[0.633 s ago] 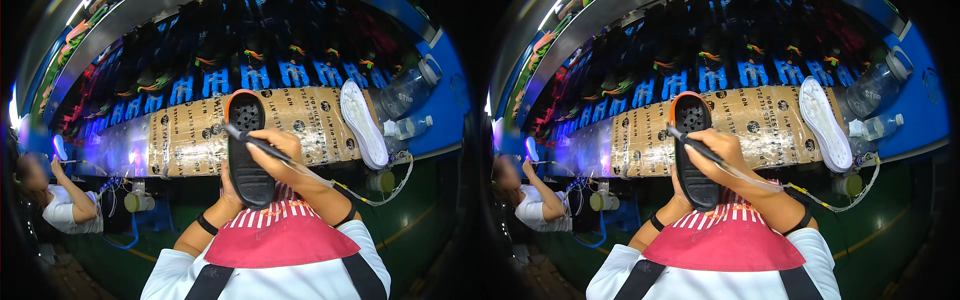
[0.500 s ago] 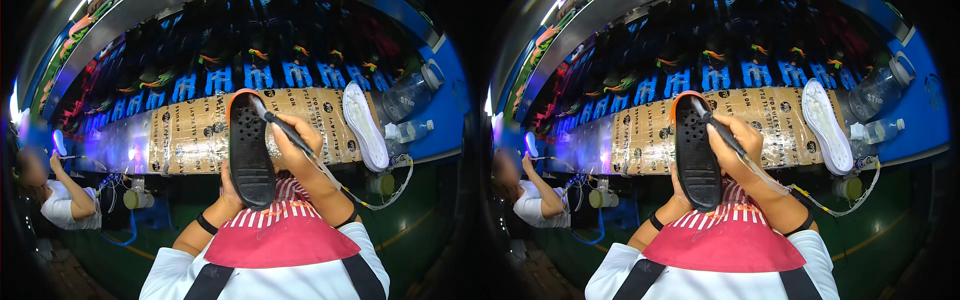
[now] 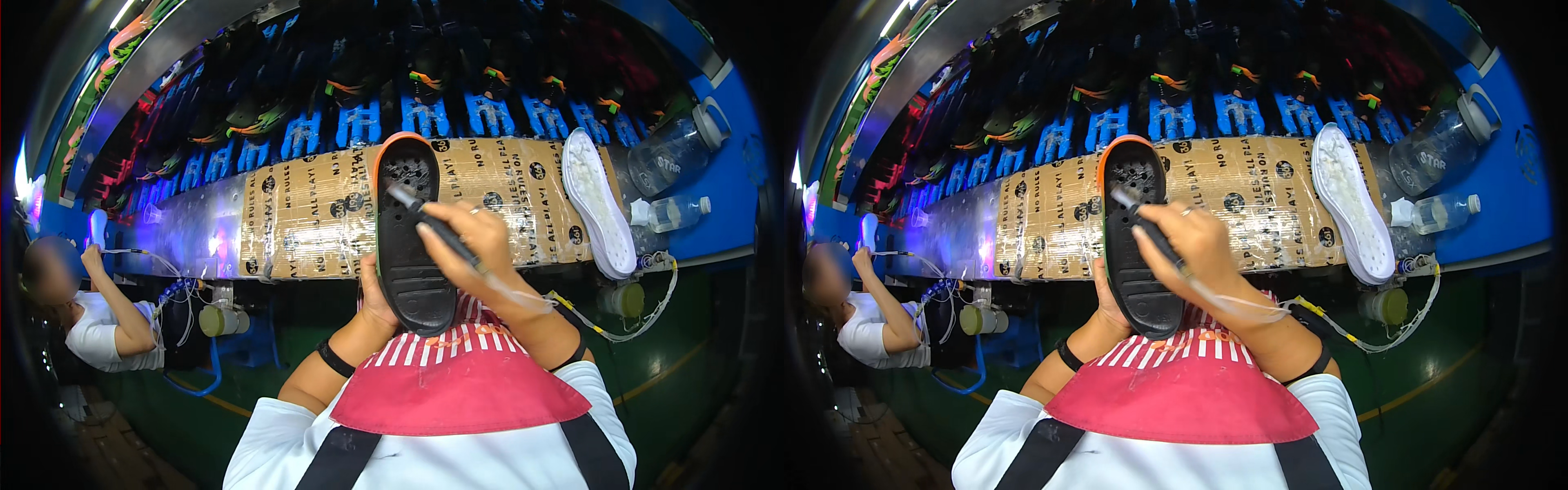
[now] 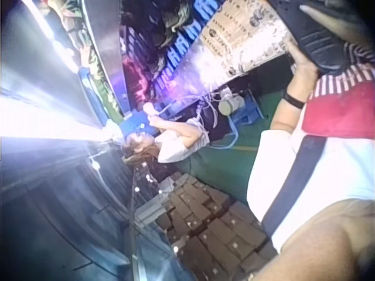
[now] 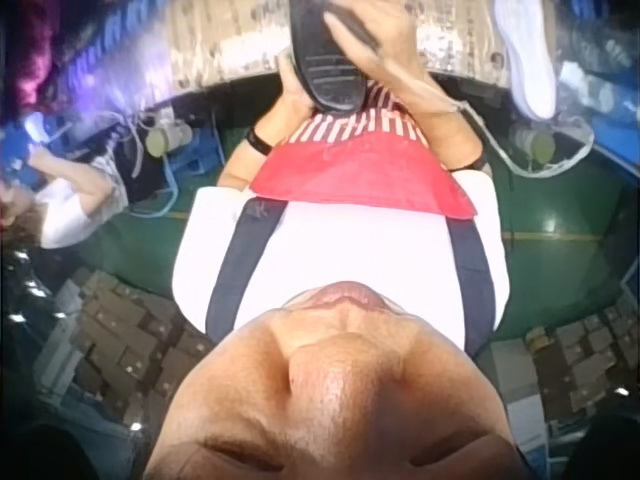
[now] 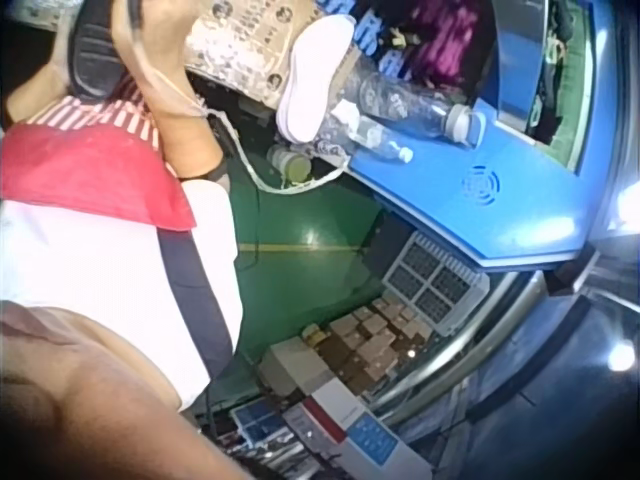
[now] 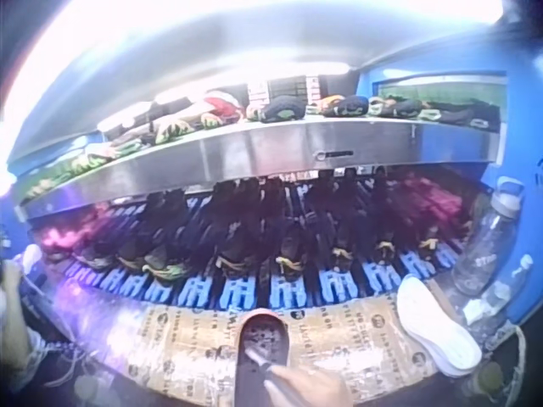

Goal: Applying adhesive to the edges and surfaces of shoe soles using a brush.

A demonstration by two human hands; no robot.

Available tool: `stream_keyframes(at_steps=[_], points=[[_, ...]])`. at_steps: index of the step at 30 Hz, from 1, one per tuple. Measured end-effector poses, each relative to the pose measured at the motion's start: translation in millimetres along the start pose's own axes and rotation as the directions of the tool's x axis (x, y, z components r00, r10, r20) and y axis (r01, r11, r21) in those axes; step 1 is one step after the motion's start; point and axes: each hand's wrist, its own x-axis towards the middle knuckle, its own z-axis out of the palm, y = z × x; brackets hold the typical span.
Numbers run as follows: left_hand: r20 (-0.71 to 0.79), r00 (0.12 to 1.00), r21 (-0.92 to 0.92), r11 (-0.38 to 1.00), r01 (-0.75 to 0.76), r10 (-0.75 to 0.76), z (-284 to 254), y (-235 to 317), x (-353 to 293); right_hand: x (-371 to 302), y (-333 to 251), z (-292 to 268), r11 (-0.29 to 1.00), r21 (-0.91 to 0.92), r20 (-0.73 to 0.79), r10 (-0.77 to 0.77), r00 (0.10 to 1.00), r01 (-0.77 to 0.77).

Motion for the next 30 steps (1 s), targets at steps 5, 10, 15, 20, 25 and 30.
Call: stream_keyframes(at_steps=[5,10,15,20,25,30], points=[[0.091,0.994,-0.139,0.99,-0.039,0.052,-20.0,3.0,4.8,-4.6,-5.2,7.5,0.97,0.229,0.281,-0.145,0.949,0.081],[-0.02,0.985,-0.081,0.981,-0.175,0.174,-9.5,12.9,5.8,-8.1,-8.1,3.0,0.94,0.313,0.124,0.099,0.987,-0.133],[-0.026,0.988,-0.097,0.983,-0.155,0.153,-12.6,14.4,10.9,-15.0,-10.2,11.9,0.972,0.234,0.204,-0.029,0.978,-0.02],[0.182,0.967,0.104,0.975,-0.198,0.177,4.8,24.5,19.9,-9.9,-15.6,-3.4,0.896,0.397,0.355,0.049,0.934,-0.198],[0.07,0.969,0.063,0.968,-0.241,0.237,19.3,25.4,18.6,-21.6,-12.6,6.1,0.911,0.334,0.25,0.163,0.954,-0.243],[0.125,0.948,0.038,0.954,-0.298,0.291,16.5,30.6,21.4,-17.9,-13.9,3.7,0.915,0.343,0.4,0.062,0.915,-0.212]])
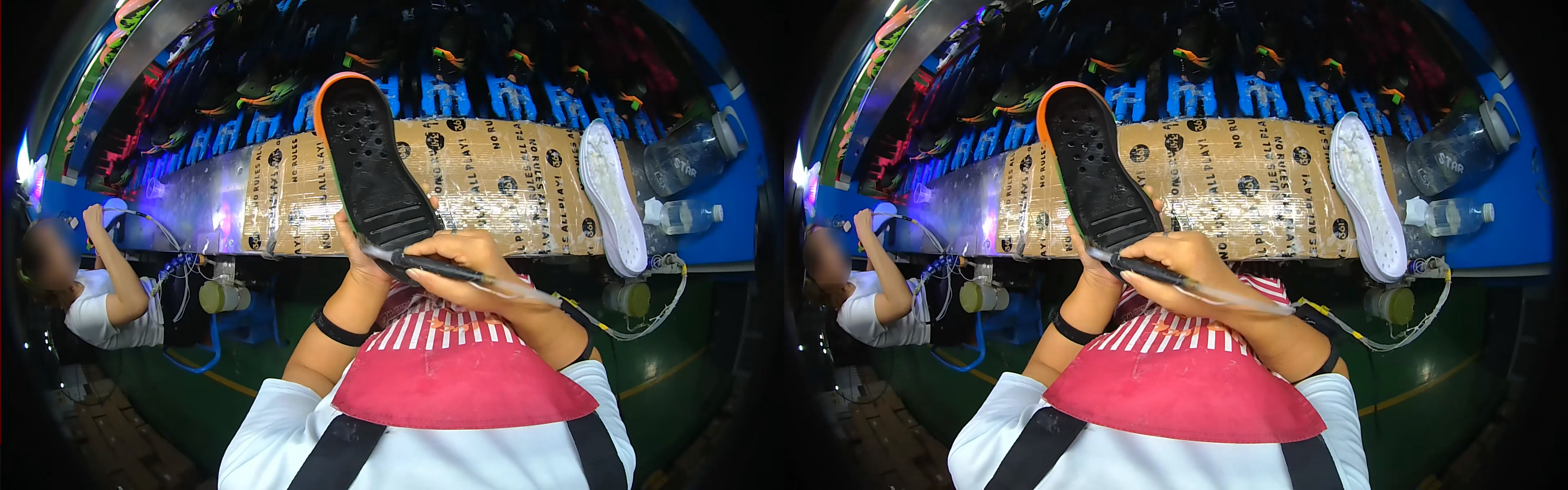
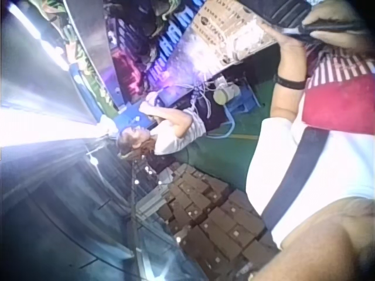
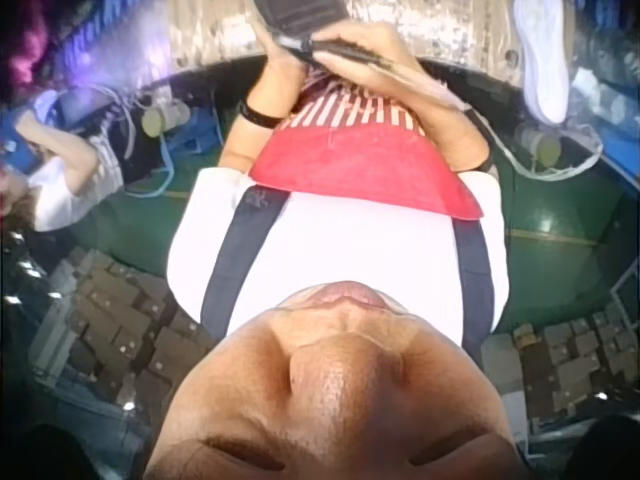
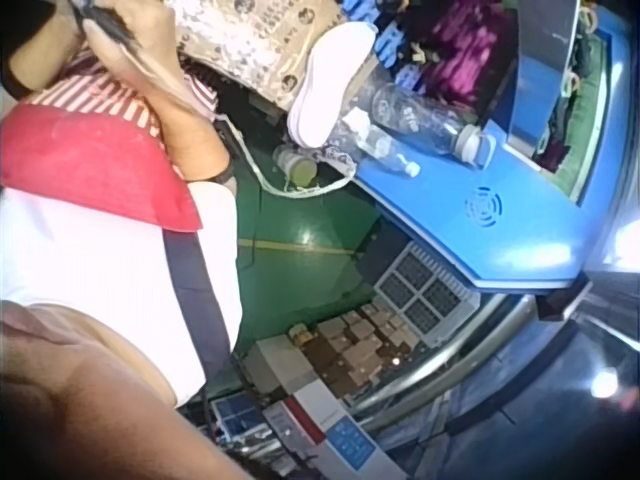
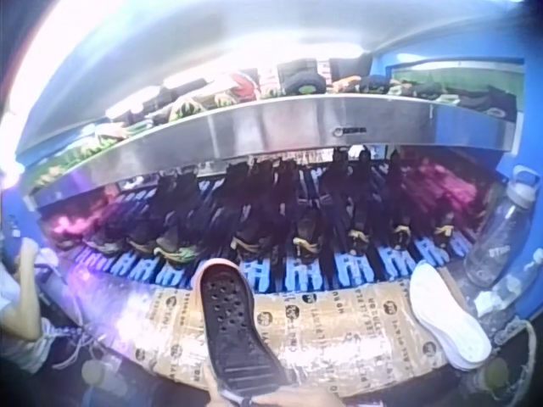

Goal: Applying adhesive to the edges and surfaces of shoe soles using a brush.

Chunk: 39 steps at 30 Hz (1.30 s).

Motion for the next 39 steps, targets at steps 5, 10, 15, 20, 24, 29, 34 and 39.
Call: stream_keyframes(at_steps=[5,10,15,20,24,29,34,39], points=[[-0.074,0.996,0.068,0.997,-0.047,0.052,8.0,10.2,3.2,-1.9,-9.1,-8.8,0.986,0.136,-0.117,0.115,0.986,-0.099],[-0.148,0.983,0.183,0.98,-0.077,0.105,5.9,13.1,1.8,-5.4,5.7,0.7,0.998,-0.02,-0.172,0.053,0.984,-0.057],[-0.084,0.995,0.125,0.991,-0.039,0.05,5.5,15.8,1.0,-5.3,-2.3,-2.0,0.889,0.232,0.118,0.377,0.919,-0.395],[0.021,0.997,0.134,0.988,-0.08,0.078,15.5,25.5,3.0,-9.0,1.5,-11.1,0.88,0.358,0.109,0.293,0.95,-0.313],[0.0,0.998,0.139,0.989,-0.056,0.057,17.0,29.4,6.6,-7.6,5.7,-11.7,0.952,0.199,0.021,0.231,0.973,-0.231],[0.061,0.998,0.18,0.984,-0.011,0.0,14.6,40.0,7.7,-5.9,7.3,-19.8,0.951,0.217,0.357,0.131,0.925,-0.219],[0.03,0.994,0.392,0.916,0.083,-0.103,14.9,56.8,9.5,-8.1,8.8,-15.9,0.961,0.212,0.105,0.161,0.981,-0.18],[0.056,0.986,0.274,0.952,0.138,-0.159,7.9,62.5,11.1,-8.7,15.4,-10.7,0.996,0.079,0.284,0.015,0.959,-0.039]])
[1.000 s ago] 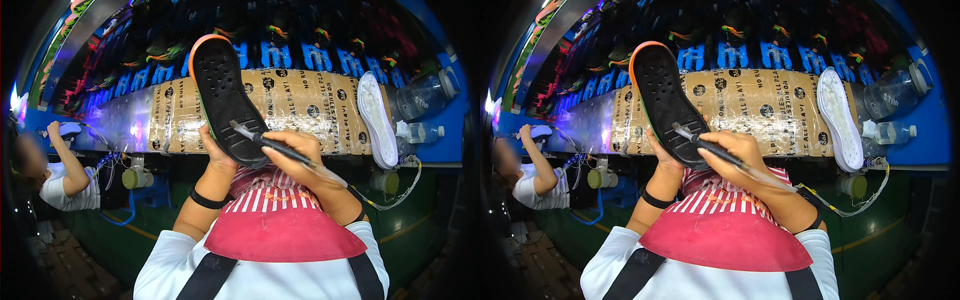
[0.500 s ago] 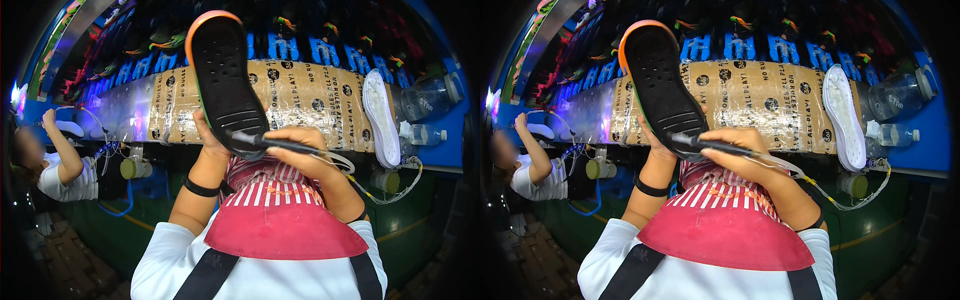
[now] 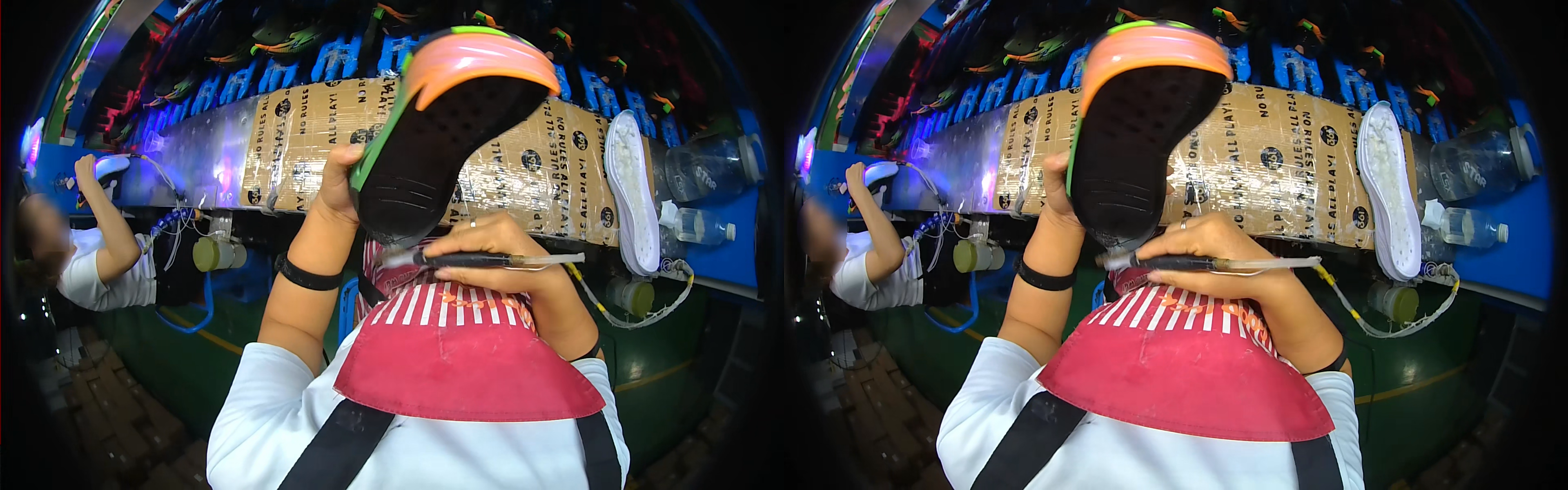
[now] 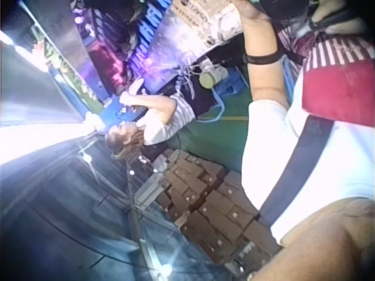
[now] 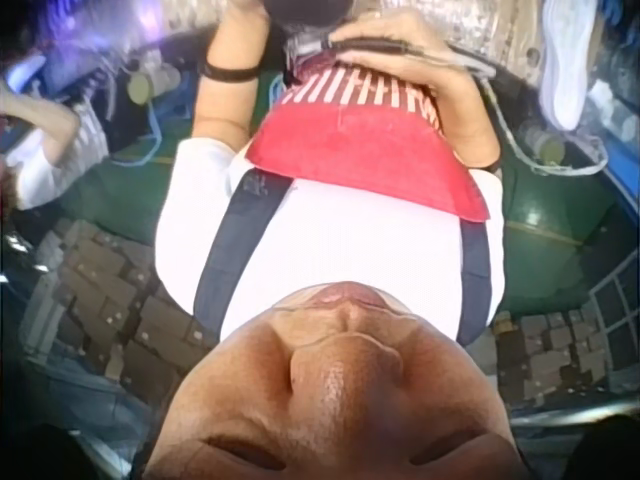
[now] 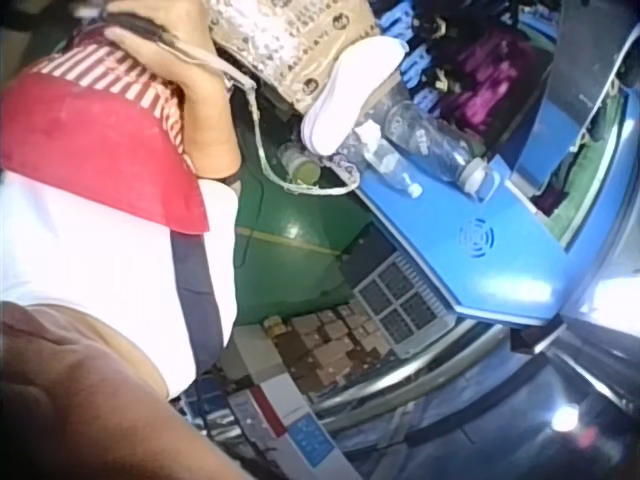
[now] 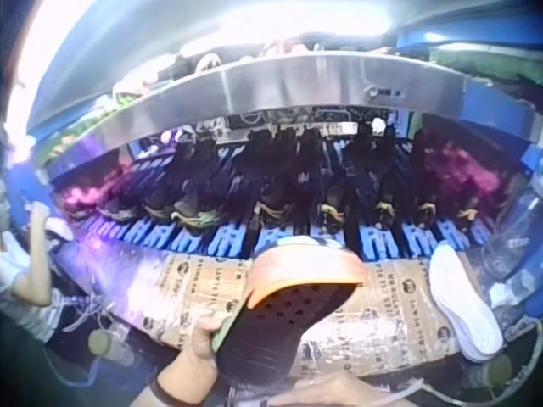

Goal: Applying adhesive to the edges and surfaces of shoe soles using a brush.

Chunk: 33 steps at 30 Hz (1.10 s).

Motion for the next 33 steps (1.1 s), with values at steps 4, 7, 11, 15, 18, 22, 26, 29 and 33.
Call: stream_keyframes(at_steps=[4,7,11,15,18,22,26,29,33], points=[[-0.052,0.998,0.029,0.999,0.045,-0.043,-1.2,6.8,4.6,-1.1,-3.4,-4.9,0.976,0.175,0.22,0.087,0.972,-0.127],[0.014,0.974,-0.054,0.973,0.225,-0.224,14.5,10.4,8.5,4.3,-4.1,-1.8,0.993,-0.093,-0.117,-0.088,0.989,0.077],[-0.237,0.899,0.124,0.907,0.403,-0.368,4.0,9.2,13.2,2.2,1.6,-1.7,0.991,-0.129,0.13,-0.029,0.991,0.046],[-0.292,0.838,0.208,0.824,0.527,-0.462,6.8,18.7,17.4,-1.2,2.6,-4.1,0.998,0.049,0.156,-0.049,0.986,0.042],[-0.314,0.84,0.327,0.78,0.533,-0.442,13.0,16.2,23.5,5.7,0.8,-1.1,0.966,-0.208,0.017,-0.151,0.988,0.151],[-0.406,0.774,0.518,0.575,0.633,-0.487,27.8,22.2,30.3,0.0,4.2,-0.6,0.967,-0.205,0.176,-0.116,0.978,0.151],[-0.396,0.752,0.555,0.516,0.653,-0.527,31.0,25.2,34.1,1.4,1.6,-0.4,0.97,-0.163,0.133,-0.161,0.978,0.182],[-0.4,0.692,0.565,0.433,0.702,-0.601,34.5,27.4,39.9,5.7,0.0,2.1,0.909,-0.362,0.051,-0.202,0.978,0.207],[-0.456,0.644,0.651,0.263,0.712,-0.614,35.8,31.4,42.2,-7.2,7.2,-3.7,0.917,-0.342,0.183,-0.149,0.972,0.205]])
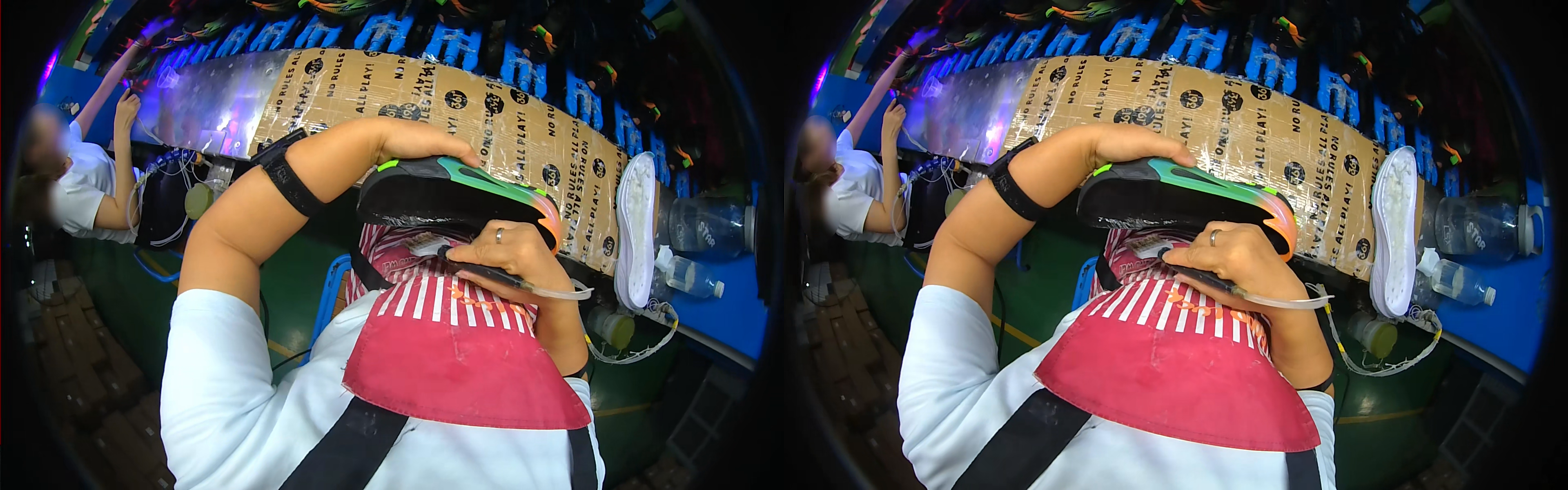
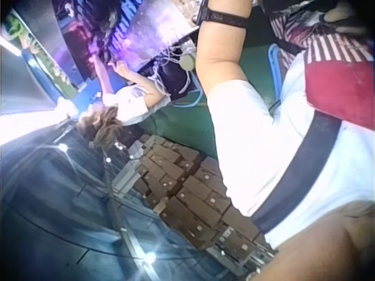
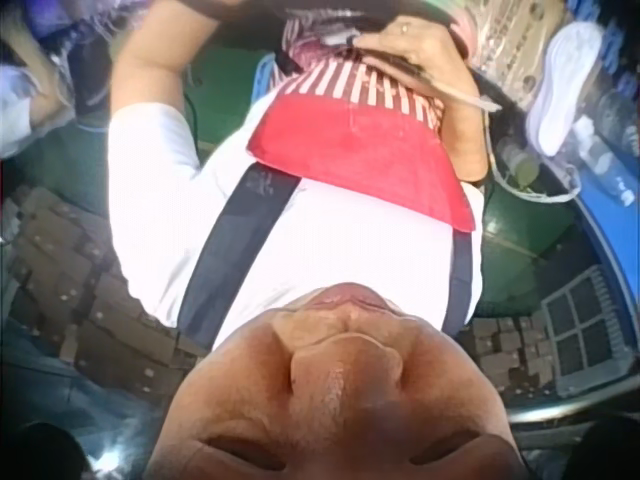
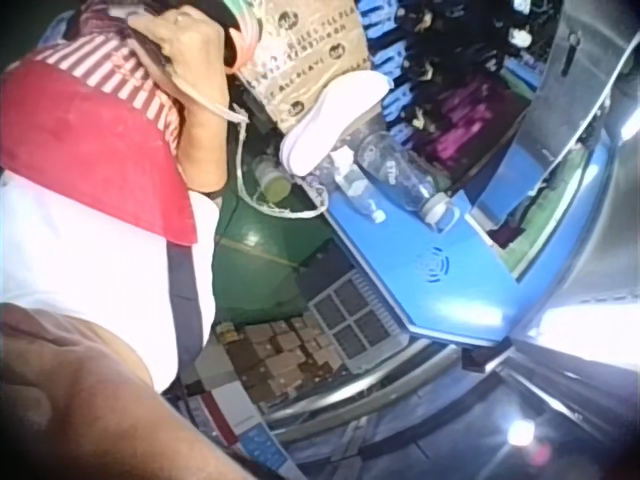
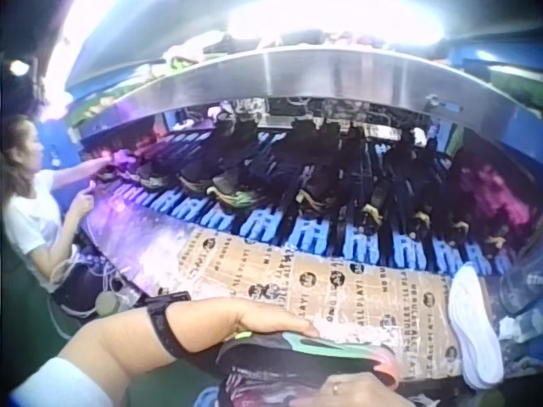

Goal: Applying adhesive to the edges and surfaces of shoe soles using a brush.

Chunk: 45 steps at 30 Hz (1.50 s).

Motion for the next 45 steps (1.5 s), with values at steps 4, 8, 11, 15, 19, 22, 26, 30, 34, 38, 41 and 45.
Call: stream_keyframes(at_steps=[4,8,11,15,19,22,26,30,34,38,41,45], points=[[0.032,0.999,-0.019,0.999,-0.042,0.043,-5.1,0.3,0.3,5.8,-8.9,-2.7,0.999,0.016,-0.214,0.031,0.976,-0.028],[-0.014,1.0,0.016,1.0,-0.005,0.005,-6.5,3.5,-0.6,-1.6,-3.0,-3.2,0.999,-0.019,-0.082,0.047,0.996,-0.049],[-0.062,0.998,-0.161,0.987,-0.002,-0.008,-7.5,-9.9,0.6,-3.4,0.1,-5.1,0.987,0.163,-0.201,0.051,0.978,-0.018],[-0.015,0.994,-0.633,0.769,-0.094,0.109,4.6,-34.8,18.7,-3.3,1.0,-9.2,0.887,0.346,-0.369,0.429,0.824,-0.306],[-0.074,0.972,-0.775,0.601,-0.196,0.223,24.5,-44.9,27.2,-11.1,21.1,-11.2,0.695,0.619,-0.329,0.652,0.683,-0.366],[-0.069,0.974,-0.797,0.576,-0.183,0.215,28.0,-53.4,27.5,-17.5,30.6,-11.6,0.753,0.552,-0.393,0.614,0.684,-0.359],[-0.083,0.96,-0.826,0.521,-0.215,0.266,26.1,-57.1,27.3,-18.6,28.7,-22.1,0.766,0.551,-0.491,0.619,0.613,-0.331],[-0.141,0.955,-0.833,0.491,-0.257,0.26,25.4,-56.3,29.0,-14.9,31.0,-21.2,0.865,0.333,-0.719,0.49,0.493,-0.375],[-0.221,0.937,-0.846,0.425,-0.322,0.27,31.0,-46.7,24.4,-0.6,19.5,-10.5,0.961,-0.128,-0.706,0.084,0.703,-0.244],[-0.34,0.896,-0.793,0.426,-0.436,0.284,29.9,-44.6,21.4,6.2,7.2,-17.0,0.993,-0.015,-0.583,0.09,0.808,-0.121],[-0.637,0.745,-0.601,0.478,-0.641,0.198,33.5,-33.6,4.9,-1.5,7.6,-25.2,0.975,0.055,-0.682,0.195,0.705,-0.217],[-0.771,0.547,-0.372,0.468,-0.802,0.325,34.2,-41.8,-14.4,-19.1,14.5,-33.4,0.944,0.061,-0.752,0.257,0.607,-0.324]])
